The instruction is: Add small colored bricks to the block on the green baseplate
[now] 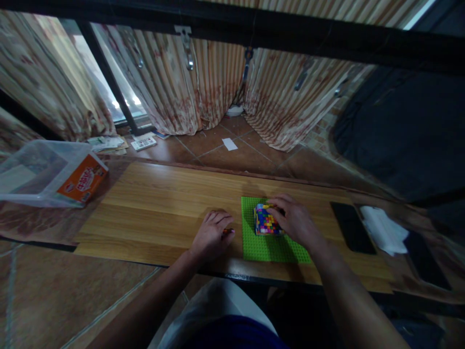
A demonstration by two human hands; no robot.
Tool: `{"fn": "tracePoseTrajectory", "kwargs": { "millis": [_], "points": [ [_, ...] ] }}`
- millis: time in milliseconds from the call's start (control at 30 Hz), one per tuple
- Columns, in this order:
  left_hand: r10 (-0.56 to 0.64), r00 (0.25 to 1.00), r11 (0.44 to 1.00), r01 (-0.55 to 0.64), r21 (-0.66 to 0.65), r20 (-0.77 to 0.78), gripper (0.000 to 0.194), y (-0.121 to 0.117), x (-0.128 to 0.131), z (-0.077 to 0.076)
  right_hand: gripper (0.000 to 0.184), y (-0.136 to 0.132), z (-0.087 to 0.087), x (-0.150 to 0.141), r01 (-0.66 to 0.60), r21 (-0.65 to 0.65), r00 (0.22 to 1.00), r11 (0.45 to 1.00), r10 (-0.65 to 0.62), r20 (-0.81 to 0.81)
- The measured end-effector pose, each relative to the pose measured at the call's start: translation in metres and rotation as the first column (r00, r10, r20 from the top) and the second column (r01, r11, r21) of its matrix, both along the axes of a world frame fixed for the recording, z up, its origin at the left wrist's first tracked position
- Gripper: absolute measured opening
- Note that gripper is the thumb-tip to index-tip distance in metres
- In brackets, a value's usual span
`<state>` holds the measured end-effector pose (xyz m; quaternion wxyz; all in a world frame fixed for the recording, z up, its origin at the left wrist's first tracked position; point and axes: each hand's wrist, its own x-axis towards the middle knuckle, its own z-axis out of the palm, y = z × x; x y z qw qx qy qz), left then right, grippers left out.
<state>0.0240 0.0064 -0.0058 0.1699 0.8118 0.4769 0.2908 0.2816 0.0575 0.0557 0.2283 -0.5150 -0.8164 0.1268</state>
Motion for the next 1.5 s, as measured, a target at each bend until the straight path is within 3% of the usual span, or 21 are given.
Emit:
{"fn": "tracePoseTrajectory", "kwargs": {
  "millis": [333, 767, 1200, 1267, 1400, 1500],
  "points": [
    [0.002, 1.0, 1.0, -0.002, 0.007, 0.011, 0.025, 0.001, 0.0, -0.002, 0.022, 0.01, -0.006, -0.013, 0.086, -0.115, 0.978, 0.99, -0.106, -0.18],
    [-0.001, 1.0, 1.0, 0.001, -0.004, 0.021, 0.025, 0.0, 0.0, -0.003, 0.021, 0.019, -0.001, -0.016, 0.016, -0.199, 0.993, 0.98, -0.038, -0.11],
    [0.007, 0.999, 1.0, -0.008, 0.013, 0.053, 0.028, -0.003, -0.001, -0.003, 0.021, 0.017, -0.002, -0.015, -0.006, -0.19, 0.996, 0.982, -0.011, -0.09],
    [0.003, 0.998, 1.0, -0.004, 0.016, 0.059, 0.03, -0.004, -0.002, -0.002, 0.021, 0.012, 0.0, -0.017, 0.016, -0.144, 0.997, 0.989, -0.028, -0.079],
    [-0.014, 0.998, 1.0, 0.014, 0.005, 0.063, 0.037, -0.005, -0.003, -0.002, 0.023, -0.02, 0.006, -0.04, 0.131, 0.079, 0.985, 0.988, -0.121, -0.125],
    [-0.02, 0.998, 1.0, 0.021, -0.017, 0.053, 0.045, -0.004, -0.004, -0.003, 0.021, -0.052, -0.003, -0.07, 0.036, 0.092, 0.992, 0.995, -0.024, -0.122]
  ]
}}
